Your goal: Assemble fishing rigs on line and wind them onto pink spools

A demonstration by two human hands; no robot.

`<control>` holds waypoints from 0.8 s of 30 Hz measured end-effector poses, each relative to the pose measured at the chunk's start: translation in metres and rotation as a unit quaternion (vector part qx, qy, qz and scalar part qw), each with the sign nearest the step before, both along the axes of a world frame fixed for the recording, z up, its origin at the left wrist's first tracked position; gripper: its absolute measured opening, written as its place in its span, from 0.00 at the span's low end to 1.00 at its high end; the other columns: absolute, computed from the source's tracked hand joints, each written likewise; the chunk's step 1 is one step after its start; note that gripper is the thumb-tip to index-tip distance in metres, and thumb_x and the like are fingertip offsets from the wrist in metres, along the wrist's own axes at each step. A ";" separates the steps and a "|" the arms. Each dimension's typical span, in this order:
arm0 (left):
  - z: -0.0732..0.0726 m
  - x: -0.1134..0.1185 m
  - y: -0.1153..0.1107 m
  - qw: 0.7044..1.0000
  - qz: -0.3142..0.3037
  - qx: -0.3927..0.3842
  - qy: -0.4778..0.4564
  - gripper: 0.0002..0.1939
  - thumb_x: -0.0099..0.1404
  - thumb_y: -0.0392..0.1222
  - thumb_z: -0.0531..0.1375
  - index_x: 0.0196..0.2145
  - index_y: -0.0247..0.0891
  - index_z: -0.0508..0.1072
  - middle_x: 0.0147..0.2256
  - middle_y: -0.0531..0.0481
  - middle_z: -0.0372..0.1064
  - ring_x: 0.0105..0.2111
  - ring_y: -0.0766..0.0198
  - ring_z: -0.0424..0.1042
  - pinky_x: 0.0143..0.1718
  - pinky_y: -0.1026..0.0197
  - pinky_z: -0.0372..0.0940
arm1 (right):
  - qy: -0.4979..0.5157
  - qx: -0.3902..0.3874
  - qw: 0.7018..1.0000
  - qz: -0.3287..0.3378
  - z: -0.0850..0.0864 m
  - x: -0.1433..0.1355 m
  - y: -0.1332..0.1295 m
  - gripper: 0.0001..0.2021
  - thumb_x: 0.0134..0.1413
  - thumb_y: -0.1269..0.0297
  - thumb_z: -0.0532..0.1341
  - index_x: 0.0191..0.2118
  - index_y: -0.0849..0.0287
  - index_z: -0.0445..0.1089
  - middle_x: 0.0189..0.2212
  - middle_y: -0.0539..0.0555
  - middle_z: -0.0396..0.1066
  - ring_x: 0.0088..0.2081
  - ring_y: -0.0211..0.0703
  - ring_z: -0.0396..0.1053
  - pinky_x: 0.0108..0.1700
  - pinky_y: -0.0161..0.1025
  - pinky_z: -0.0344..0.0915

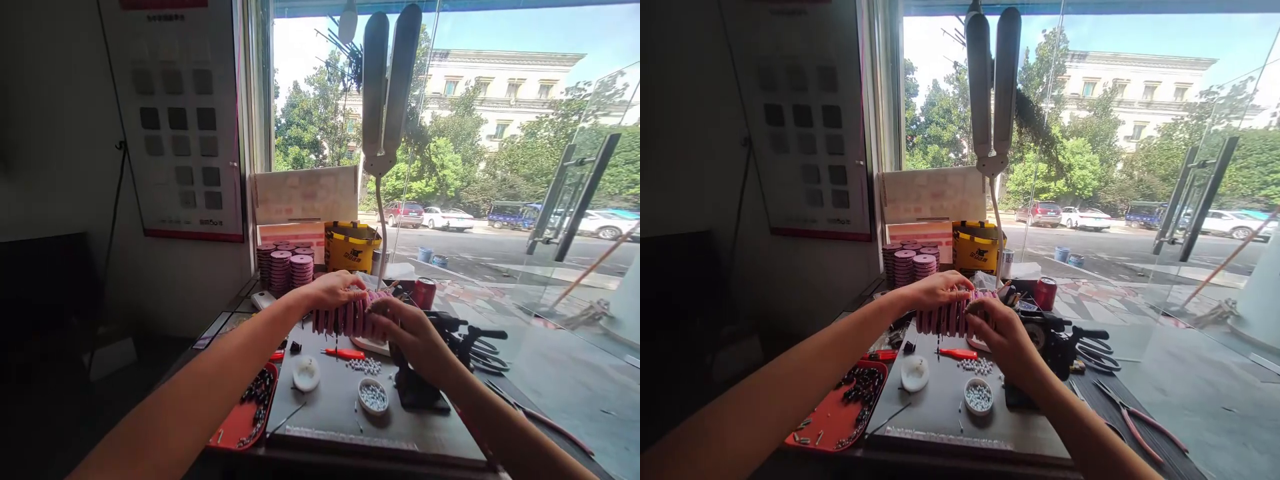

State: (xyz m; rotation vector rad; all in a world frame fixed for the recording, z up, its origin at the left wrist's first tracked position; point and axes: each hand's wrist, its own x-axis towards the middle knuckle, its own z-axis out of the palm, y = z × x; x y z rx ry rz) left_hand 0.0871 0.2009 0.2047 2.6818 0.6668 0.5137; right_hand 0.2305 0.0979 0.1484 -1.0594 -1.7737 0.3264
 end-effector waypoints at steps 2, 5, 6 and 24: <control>-0.003 0.001 0.004 1.000 -0.003 -0.002 0.000 0.12 0.60 0.43 0.52 0.37 0.37 0.72 0.38 0.47 0.70 0.41 0.60 0.65 0.45 0.60 0.56 | -0.016 0.011 1.000 0.002 0.005 -0.001 0.001 0.06 0.52 0.64 0.55 0.29 0.59 0.65 0.29 0.51 0.63 0.34 0.43 0.63 0.38 0.40 0.60; -0.007 0.003 0.010 1.000 -0.007 -0.011 -0.005 0.14 0.62 0.41 0.48 0.37 0.37 0.72 0.38 0.48 0.71 0.40 0.62 0.67 0.43 0.62 0.57 | -0.054 0.024 0.998 -0.005 0.008 -0.002 0.002 0.05 0.50 0.66 0.56 0.28 0.58 0.67 0.31 0.52 0.63 0.37 0.45 0.62 0.41 0.42 0.58; -0.008 0.003 0.012 1.000 -0.007 -0.014 -0.008 0.13 0.62 0.40 0.49 0.37 0.38 0.72 0.37 0.49 0.71 0.39 0.62 0.67 0.43 0.62 0.58 | -0.064 0.025 0.998 -0.008 0.008 -0.002 0.002 0.05 0.50 0.66 0.56 0.28 0.57 0.68 0.31 0.52 0.63 0.38 0.45 0.62 0.42 0.43 0.58; -0.011 0.006 0.022 0.997 -0.030 -0.074 0.014 0.14 0.61 0.44 0.53 0.44 0.37 0.66 0.45 0.48 0.64 0.41 0.57 0.67 0.39 0.52 0.64 | -0.140 0.047 0.987 -0.056 0.004 -0.004 0.008 0.04 0.50 0.70 0.57 0.29 0.55 0.68 0.34 0.52 0.64 0.41 0.47 0.58 0.45 0.44 0.54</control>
